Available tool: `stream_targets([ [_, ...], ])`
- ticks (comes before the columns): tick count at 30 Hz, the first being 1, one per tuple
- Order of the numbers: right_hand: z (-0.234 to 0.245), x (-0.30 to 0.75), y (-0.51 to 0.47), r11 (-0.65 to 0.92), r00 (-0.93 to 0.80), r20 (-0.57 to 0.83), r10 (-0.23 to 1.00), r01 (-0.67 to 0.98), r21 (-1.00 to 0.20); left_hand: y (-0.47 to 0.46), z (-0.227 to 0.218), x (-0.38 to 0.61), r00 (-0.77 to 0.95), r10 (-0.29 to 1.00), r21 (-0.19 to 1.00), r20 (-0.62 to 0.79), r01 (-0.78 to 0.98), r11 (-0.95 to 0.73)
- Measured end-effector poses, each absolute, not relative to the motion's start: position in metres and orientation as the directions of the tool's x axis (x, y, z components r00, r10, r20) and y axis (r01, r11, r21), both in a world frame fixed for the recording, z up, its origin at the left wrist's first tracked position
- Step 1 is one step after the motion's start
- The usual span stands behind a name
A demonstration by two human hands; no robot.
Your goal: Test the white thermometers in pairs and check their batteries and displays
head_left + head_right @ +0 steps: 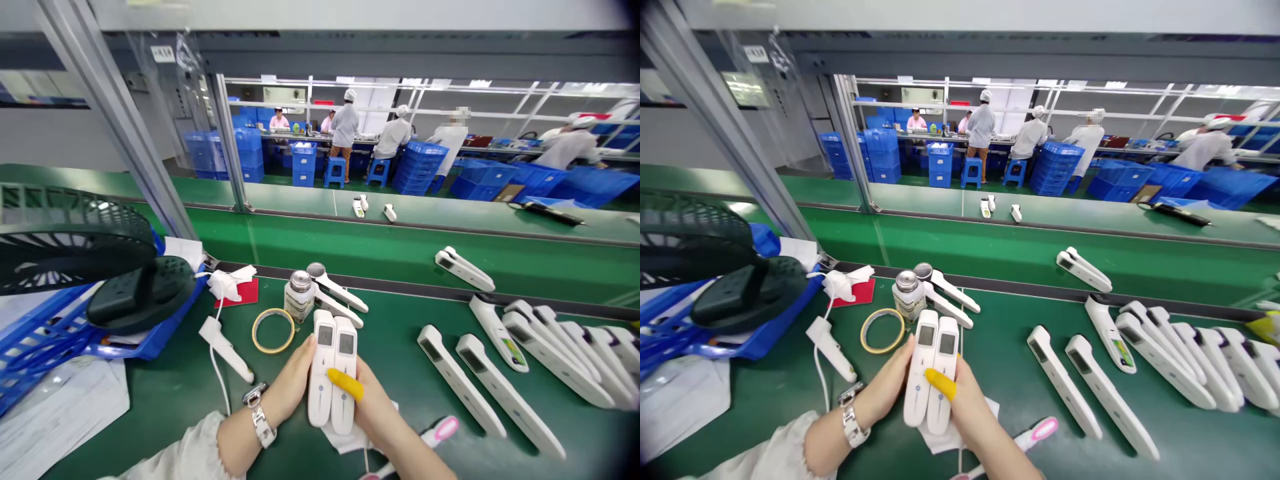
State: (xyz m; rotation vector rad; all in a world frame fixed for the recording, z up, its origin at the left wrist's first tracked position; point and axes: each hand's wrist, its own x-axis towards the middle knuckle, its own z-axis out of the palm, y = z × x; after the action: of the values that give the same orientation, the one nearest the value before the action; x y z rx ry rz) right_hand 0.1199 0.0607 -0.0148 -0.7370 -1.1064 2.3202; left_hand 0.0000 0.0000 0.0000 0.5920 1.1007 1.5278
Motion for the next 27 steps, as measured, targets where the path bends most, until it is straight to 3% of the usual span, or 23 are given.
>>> stream_targets([
  [3,-0.016,0.119,0.061,-0.559,-0.767,-0.23,0.599,-0.195,-0.806,0.001,-0.003,0.0,-0.325,0.93,0.891,-0.17,-0.455,0.004],
  [11,-0.019,0.12,0.063,-0.541,-0.793,-0.185,0.581,-0.207,-0.815,0.004,-0.013,0.003,-0.231,0.924,0.69,-0.304,-0.722,0.047],
  [27,-0.014,0.121,0.06,-0.59,-0.779,-0.277,0.563,-0.144,-0.795,0.003,-0.005,0.003,-0.143,0.924,0.628,-0.354,-0.768,0.122],
])
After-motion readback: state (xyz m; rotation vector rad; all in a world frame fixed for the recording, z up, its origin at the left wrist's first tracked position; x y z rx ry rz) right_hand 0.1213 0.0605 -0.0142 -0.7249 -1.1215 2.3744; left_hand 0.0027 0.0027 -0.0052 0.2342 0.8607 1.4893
